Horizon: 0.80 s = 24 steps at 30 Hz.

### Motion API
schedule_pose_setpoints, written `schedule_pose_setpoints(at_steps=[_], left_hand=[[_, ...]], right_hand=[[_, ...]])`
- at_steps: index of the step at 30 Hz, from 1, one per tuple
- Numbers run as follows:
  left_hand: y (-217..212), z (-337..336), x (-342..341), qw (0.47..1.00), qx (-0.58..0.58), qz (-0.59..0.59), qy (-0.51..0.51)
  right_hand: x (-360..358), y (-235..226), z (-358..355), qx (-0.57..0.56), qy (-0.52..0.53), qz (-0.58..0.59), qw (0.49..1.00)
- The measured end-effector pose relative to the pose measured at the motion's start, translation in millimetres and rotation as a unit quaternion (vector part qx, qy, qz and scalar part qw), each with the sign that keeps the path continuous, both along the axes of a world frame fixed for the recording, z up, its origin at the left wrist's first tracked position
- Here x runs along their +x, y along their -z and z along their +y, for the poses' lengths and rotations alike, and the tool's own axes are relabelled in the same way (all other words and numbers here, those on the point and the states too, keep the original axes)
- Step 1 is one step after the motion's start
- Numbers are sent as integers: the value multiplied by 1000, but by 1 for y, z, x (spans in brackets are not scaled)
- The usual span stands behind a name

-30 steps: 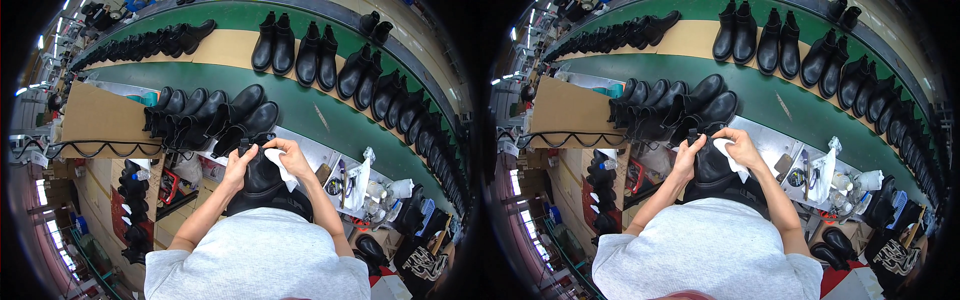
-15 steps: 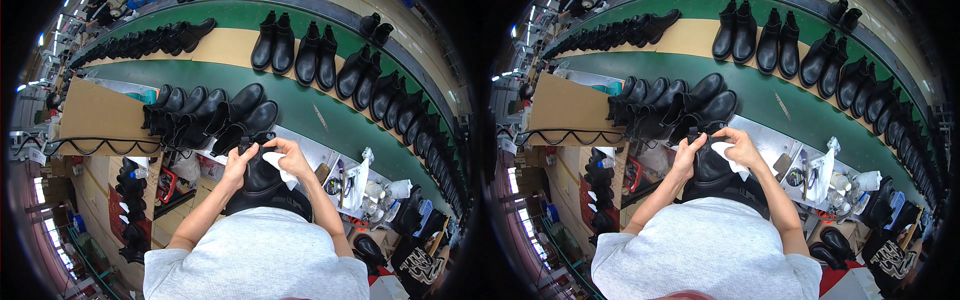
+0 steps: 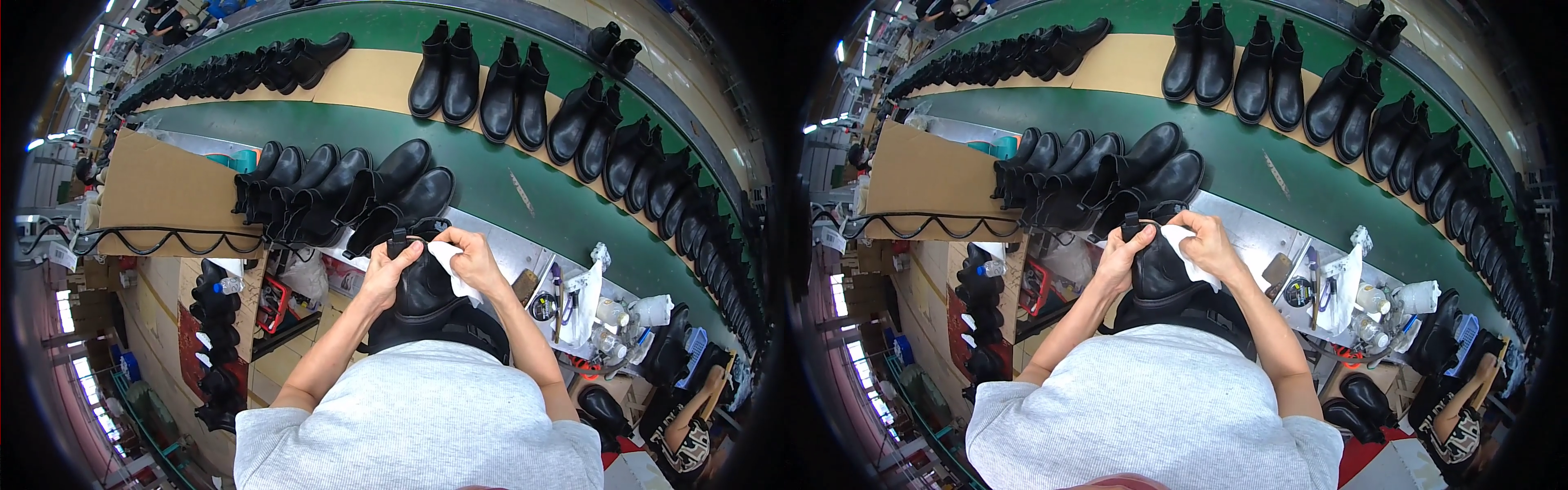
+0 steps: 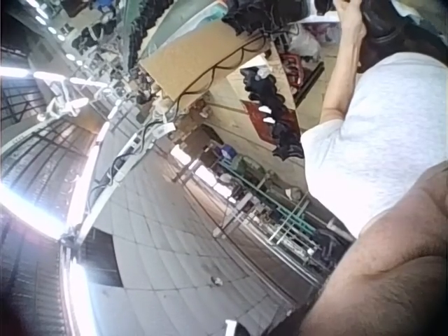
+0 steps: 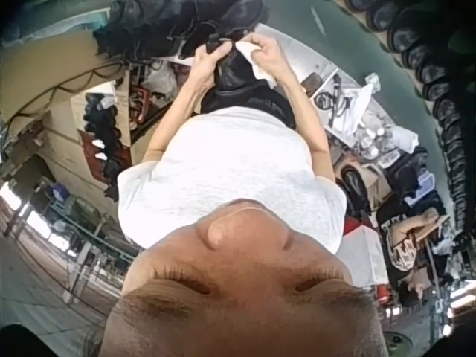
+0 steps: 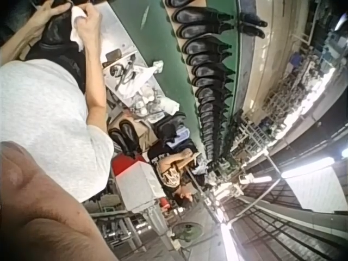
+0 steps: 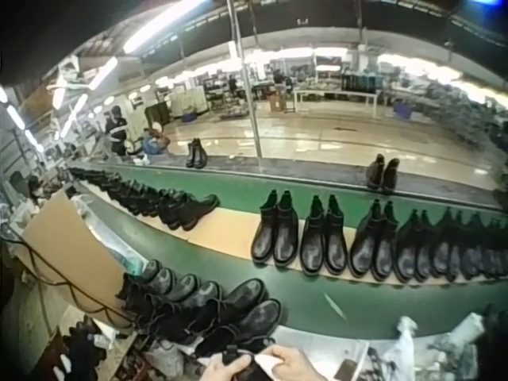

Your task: Cleaning, inspecting, and organizing black boots on a conveyor line in a manufacturing facility.

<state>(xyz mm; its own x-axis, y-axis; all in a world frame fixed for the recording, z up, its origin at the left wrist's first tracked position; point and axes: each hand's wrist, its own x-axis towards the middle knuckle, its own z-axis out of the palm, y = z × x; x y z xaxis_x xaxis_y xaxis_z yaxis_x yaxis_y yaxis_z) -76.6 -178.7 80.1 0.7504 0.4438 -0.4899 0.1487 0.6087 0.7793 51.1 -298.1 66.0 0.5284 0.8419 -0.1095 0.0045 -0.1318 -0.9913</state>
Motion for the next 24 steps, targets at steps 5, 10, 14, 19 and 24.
schedule_pose_setpoints(at_steps=[5, 10, 14, 19, 24], left_hand=[[2, -3, 0, 1000, -3, -3, 4], [4, 2, 1, 1000, -29, 2, -6], [-5, 2, 4, 1000, -7, 3, 0], [-8, -4, 3, 998, 29, 37, -39], [-1, -7, -2, 1000, 20, -13, -1]], right_hand=[[-1, -3, 3, -12, 14, 17, 1000], [3, -3, -3, 51, -45, 19, 998], [1, -6, 5, 27, -41, -78, 996], [-12, -12, 8, -28, -8, -141, 990], [-16, -26, -1, 39, -17, -202, 979]])
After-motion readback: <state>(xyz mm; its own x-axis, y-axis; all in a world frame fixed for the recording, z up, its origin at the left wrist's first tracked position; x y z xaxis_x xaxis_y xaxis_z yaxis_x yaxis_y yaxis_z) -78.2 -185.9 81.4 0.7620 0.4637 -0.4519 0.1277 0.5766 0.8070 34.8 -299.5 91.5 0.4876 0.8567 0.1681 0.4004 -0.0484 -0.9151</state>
